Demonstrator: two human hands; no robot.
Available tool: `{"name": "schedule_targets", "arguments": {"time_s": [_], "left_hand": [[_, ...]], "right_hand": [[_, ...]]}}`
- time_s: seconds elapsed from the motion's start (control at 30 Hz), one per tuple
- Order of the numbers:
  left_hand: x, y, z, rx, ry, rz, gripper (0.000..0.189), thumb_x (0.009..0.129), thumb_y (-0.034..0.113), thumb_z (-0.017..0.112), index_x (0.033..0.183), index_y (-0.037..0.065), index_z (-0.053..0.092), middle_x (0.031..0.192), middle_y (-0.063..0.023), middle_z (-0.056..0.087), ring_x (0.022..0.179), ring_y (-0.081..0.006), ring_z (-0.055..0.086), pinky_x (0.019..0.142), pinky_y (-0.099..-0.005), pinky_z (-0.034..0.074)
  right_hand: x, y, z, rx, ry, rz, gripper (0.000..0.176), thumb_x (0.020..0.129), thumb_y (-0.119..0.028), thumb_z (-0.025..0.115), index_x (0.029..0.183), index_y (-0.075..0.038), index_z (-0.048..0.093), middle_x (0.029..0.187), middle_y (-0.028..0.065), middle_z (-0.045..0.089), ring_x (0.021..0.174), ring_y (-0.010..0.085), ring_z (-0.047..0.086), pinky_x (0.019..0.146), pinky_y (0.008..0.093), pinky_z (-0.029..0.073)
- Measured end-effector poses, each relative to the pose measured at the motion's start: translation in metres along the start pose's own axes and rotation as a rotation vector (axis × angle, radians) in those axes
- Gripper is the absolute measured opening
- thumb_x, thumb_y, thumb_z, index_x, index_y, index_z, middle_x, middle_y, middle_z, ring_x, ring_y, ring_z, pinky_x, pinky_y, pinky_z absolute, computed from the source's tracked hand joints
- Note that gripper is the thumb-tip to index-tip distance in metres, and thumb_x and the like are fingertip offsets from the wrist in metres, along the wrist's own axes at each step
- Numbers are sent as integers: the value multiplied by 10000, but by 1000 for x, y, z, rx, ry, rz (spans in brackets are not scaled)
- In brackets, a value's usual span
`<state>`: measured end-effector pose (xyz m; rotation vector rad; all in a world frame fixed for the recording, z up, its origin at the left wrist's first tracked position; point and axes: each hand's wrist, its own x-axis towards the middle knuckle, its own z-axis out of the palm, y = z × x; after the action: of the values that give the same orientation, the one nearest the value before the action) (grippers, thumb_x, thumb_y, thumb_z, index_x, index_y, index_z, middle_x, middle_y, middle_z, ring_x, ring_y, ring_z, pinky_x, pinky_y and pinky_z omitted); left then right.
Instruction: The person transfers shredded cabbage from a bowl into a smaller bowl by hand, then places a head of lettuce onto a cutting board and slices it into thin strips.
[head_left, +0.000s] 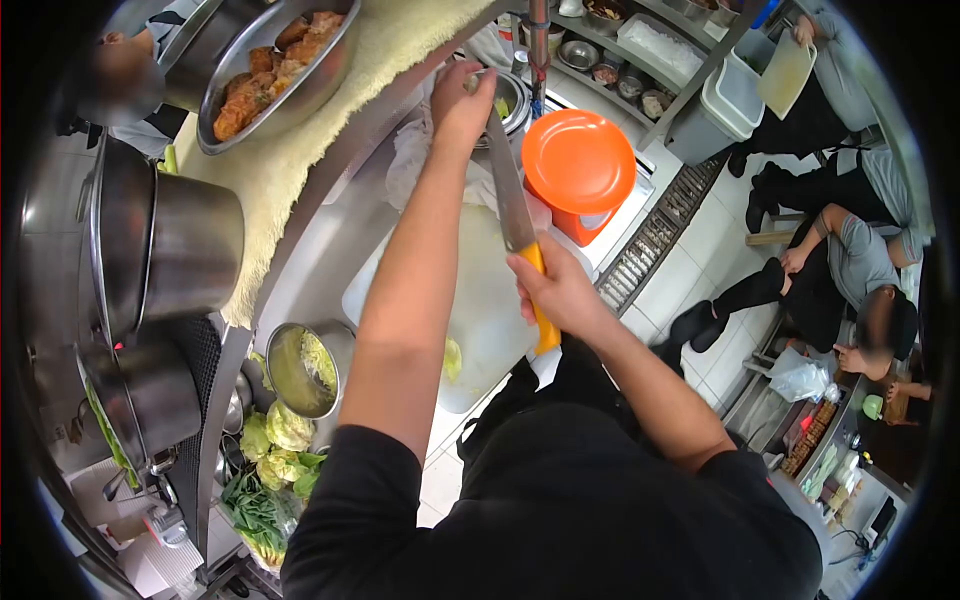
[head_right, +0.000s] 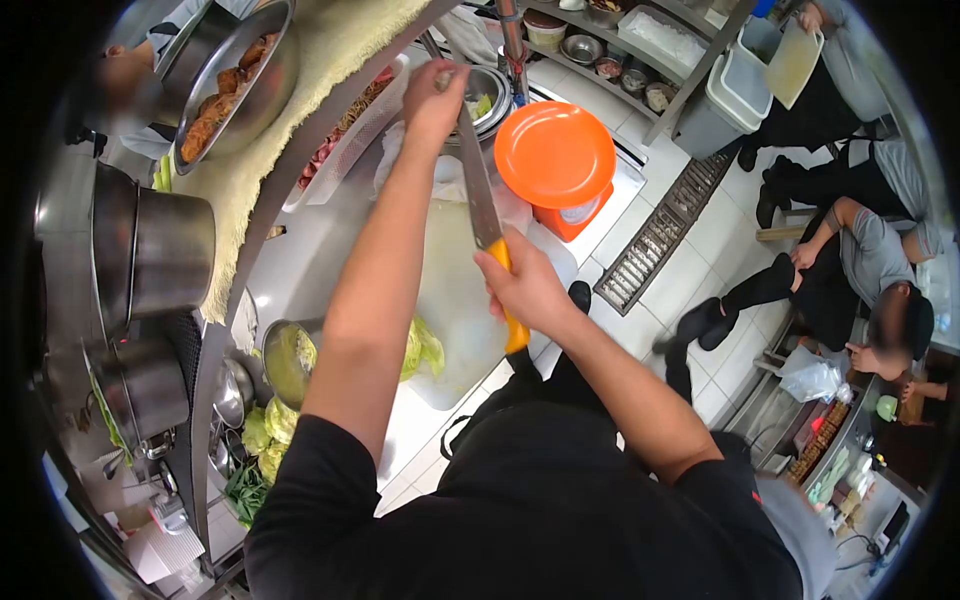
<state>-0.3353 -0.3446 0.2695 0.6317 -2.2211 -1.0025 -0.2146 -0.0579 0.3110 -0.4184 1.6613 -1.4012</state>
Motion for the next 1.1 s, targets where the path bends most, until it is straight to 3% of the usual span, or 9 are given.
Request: {"name": "schedule_targets", "arguments": {"time_s": [0.13,0.27,0.4,0.63,0.73,0.77,0.9,1.0,1.1], "left_hand": [[-2,-46,9,233,-93,-39,556,1009,531,693,1332,82,749,1477,-212,643,1404,-386,581,1188,-454,445],[-73,-31,-65,94,-55,33,451,1020,383,723,1349,75,735,1480,-219,640,1418,-390,570,1199,-449,434],[-221,1,-152,48,167,-102,338,982,123,766,1307,40,727,1455,-207,642,1365,-369,594,1177,-441,442],[-426,10,-194,476,251,-484,761,979,278,808,1567,-58,460,1615,-329,424,1532,-447,411,1267,-516,323],[-447,-25,-189,117,305,-803,874,1003,442,760,1608,-74,398,1601,-356,434,1546,-469,389,1289,-521,287],[-446,-29,-192,253,220,-798,907,988,547,732,1588,-68,443,1567,-351,476,1510,-476,427,1262,-518,330],[-419,-32,-198,400,-18,-789,725,941,504,780,1359,-65,618,1414,-287,596,1336,-450,544,1149,-529,422],[-417,-37,-189,533,14,-751,706,928,489,793,1342,-52,611,1397,-284,595,1344,-456,527,1147,-543,420],[-420,-46,-183,280,98,-676,744,914,512,806,1350,-52,593,1413,-278,580,1368,-469,501,1149,-560,411]], "right_hand": [[-38,43,-13,-323,43,44,305,1091,-237,663,1159,24,521,734,197,692,600,316,729,557,443,568],[-61,104,-34,-537,27,-30,323,1050,-270,700,1159,-19,527,836,305,693,828,549,681,687,594,531],[-68,119,-47,-653,-92,99,317,1046,-286,693,1106,-32,513,819,303,681,846,549,669,708,605,507],[-55,113,-28,-779,-62,17,322,1048,-273,684,1060,-12,497,779,282,678,774,518,675,689,588,507],[-48,111,-18,-840,-68,-58,332,1049,-276,682,1072,-2,498,770,279,679,762,508,682,687,583,513],[-47,111,-16,-860,-73,-83,331,1049,-278,682,1074,-1,503,772,281,681,765,509,683,690,583,515],[-49,109,-6,-915,-99,-115,329,1049,-288,683,1099,0,532,788,287,692,778,509,692,704,579,528],[-56,111,-1,-933,-79,-134,334,1048,-298,685,1122,-1,552,800,292,699,787,509,697,712,573,537],[-65,104,1,-917,-89,-32,344,1046,-307,687,1140,-1,560,817,296,702,810,511,698,738,575,538]]}}
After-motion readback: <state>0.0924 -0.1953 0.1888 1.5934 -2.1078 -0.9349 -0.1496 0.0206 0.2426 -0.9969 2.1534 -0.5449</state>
